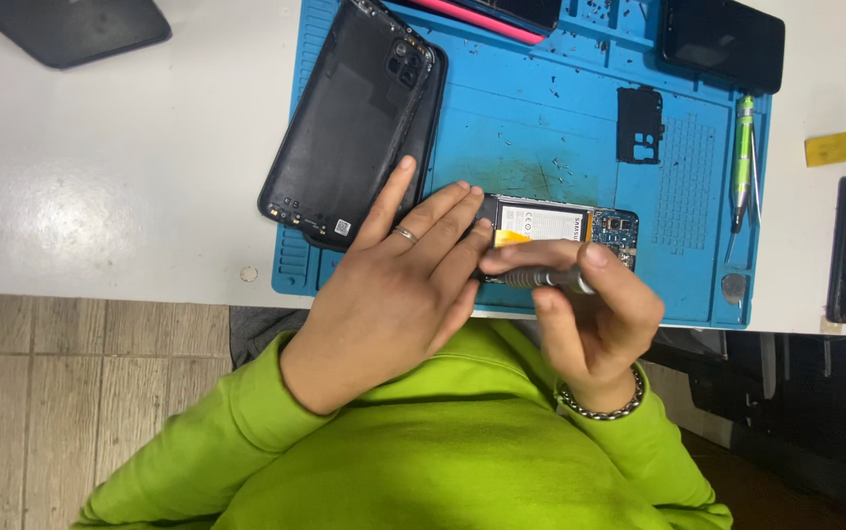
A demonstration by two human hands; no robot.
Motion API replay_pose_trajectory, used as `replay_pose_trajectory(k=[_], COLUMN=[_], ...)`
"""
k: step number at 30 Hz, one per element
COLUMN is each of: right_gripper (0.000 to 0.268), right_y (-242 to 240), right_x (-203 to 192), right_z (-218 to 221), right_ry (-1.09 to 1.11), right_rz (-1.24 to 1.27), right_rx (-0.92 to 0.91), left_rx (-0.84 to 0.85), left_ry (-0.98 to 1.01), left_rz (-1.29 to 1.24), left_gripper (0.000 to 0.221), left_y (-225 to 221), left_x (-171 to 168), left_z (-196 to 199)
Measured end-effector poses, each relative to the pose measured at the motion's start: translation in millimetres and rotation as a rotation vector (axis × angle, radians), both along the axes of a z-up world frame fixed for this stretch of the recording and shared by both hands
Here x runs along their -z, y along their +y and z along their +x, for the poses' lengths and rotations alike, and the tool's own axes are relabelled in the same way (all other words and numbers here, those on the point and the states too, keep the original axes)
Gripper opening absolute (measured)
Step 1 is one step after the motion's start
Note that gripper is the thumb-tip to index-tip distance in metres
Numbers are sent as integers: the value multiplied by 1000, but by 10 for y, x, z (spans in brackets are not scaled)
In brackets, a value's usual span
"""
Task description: The person uses a precision screwdriver to remove screws from the internal frame of a disassembled smartphone. The phone is placed on a blue anti-static mat, and the person systematically unscrews components while keeping the device steady with their other hand.
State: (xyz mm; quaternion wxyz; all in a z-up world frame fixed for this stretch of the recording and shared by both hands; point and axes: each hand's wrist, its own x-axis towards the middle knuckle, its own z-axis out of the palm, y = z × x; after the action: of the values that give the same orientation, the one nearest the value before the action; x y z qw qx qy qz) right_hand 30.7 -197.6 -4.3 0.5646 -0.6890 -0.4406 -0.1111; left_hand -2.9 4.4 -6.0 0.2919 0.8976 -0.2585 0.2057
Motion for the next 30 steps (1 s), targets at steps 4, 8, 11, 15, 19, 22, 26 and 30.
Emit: replay_pose_trajectory(k=[4, 8, 11, 15, 19, 22, 26, 30], right_gripper=[58, 55, 47, 64, 58, 49, 56, 60], right_y=[5, 49, 21, 17, 3, 16, 30, 99], right_x=[19, -14, -41, -24, 25, -35, -55, -35], right_z=[11, 27, 28, 46, 35, 37, -3, 0], right_ry=[-189, -119, 14, 4, -63, -5, -25, -60], right_rz=[-72, -61, -27, -47, -44, -32, -51, -28], right_rx=[176, 111, -37, 99, 177, 2, 8, 104], left_rx=[16, 3, 2, 2, 3, -3, 6, 12], left_ry=[3, -2, 0, 3, 3, 6, 33, 27], left_rz=[2, 23, 15, 9, 7, 0, -29, 0], left_gripper=[36, 38, 34, 35, 36, 36, 37, 41], left_y=[6, 4, 0, 1, -4, -3, -8, -10], left_x=[14, -5, 0, -9, -18, -3, 18, 21], left_z=[0, 2, -2, 8, 11, 6, 6, 6])
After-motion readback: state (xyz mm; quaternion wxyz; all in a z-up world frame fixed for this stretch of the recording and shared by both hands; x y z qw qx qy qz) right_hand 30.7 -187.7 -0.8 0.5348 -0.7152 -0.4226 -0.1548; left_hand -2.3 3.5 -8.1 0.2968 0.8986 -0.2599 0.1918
